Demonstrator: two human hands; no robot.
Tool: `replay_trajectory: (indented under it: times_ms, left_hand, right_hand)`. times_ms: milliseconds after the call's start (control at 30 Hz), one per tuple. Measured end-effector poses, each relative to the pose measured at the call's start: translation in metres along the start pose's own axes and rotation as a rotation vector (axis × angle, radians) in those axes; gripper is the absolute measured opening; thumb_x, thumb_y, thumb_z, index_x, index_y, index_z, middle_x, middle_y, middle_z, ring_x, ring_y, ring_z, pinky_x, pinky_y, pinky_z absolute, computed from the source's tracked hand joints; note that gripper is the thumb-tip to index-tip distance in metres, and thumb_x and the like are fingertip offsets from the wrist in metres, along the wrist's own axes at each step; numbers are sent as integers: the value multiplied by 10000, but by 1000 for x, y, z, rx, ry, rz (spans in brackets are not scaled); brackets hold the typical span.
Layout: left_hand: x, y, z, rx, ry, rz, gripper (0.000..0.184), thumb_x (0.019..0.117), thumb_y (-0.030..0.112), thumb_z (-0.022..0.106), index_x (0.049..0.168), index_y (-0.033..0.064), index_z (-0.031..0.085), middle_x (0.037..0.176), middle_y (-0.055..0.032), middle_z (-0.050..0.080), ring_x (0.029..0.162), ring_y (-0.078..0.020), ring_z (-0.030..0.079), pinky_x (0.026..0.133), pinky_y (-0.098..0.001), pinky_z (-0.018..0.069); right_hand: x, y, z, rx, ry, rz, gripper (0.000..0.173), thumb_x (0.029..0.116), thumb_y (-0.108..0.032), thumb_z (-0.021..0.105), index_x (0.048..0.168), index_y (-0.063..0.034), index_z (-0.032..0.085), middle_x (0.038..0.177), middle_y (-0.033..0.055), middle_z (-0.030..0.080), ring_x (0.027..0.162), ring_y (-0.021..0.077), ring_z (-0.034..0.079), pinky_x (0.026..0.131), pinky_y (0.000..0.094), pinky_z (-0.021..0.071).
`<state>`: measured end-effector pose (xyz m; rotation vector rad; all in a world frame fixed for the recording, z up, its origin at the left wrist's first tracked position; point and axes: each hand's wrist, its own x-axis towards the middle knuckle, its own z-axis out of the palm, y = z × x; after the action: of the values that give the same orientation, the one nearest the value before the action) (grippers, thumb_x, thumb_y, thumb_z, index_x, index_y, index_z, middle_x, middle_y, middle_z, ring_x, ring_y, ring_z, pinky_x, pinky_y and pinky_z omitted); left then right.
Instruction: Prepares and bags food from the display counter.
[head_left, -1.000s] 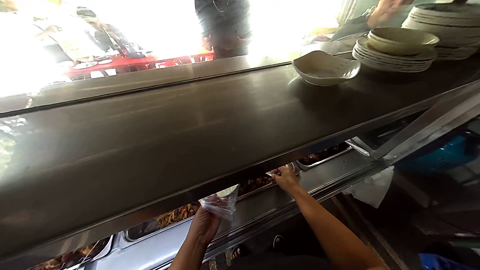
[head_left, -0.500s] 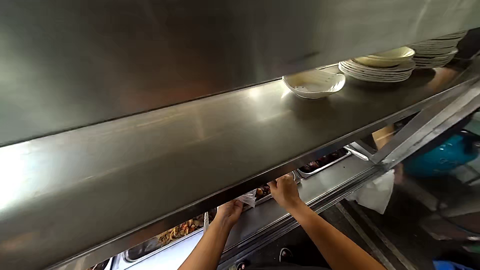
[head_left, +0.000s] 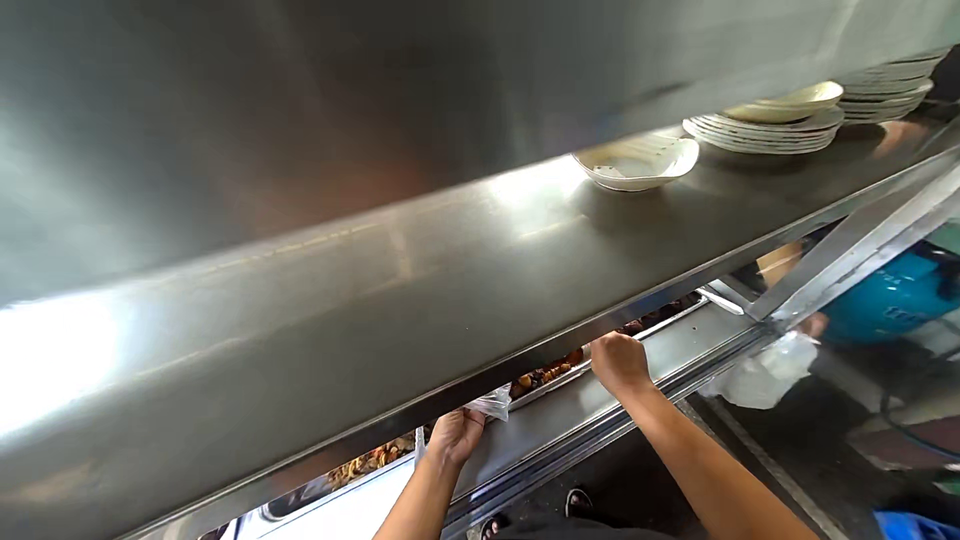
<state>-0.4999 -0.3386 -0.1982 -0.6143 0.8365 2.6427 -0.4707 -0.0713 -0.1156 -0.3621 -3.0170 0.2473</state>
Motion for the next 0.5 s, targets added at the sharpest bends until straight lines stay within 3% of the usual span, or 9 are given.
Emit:
replay_trajectory:
  times_ms: [133,267,367,500]
  left_hand:
    - [-7,11,-4,-16,37,37,151,1044,34,419,1003,26,564,856,-151,712,785,-249,730,738,-406,629]
    - [-11,15,-3,21,28,57,160,1053,40,414,1009,22,568,855,-140,721,782,-239,738,736,-395,635]
    - [-15,17,-3,45,12,60,159,1046,32,415,1008,23,569,858,-143,724,786,-238,740,733,-388,636]
    - [-20,23,-5,167,34,80,125,1036,0,426,1054,18,549,852,-138,719,770,-225,736,699,-378,634]
  right_hand:
    - [8,-10,25,7,-292,93,274,993,-38,521,1217,-30,679,1257,194,657,1078,372,684,894,527,548]
    - [26,-38,54,208,-426,163,303,1015,-171,558,1269,-45,665,1311,202,646,1231,376,623,1011,571,492]
    - [38,-40,63,356,-458,203,268,986,-163,575,1209,-86,701,1295,168,669,1264,333,607,1032,553,477]
    - [34,-17,67,516,-392,189,267,1009,-229,592,1206,-95,715,1269,143,680,1248,304,610,1061,517,470]
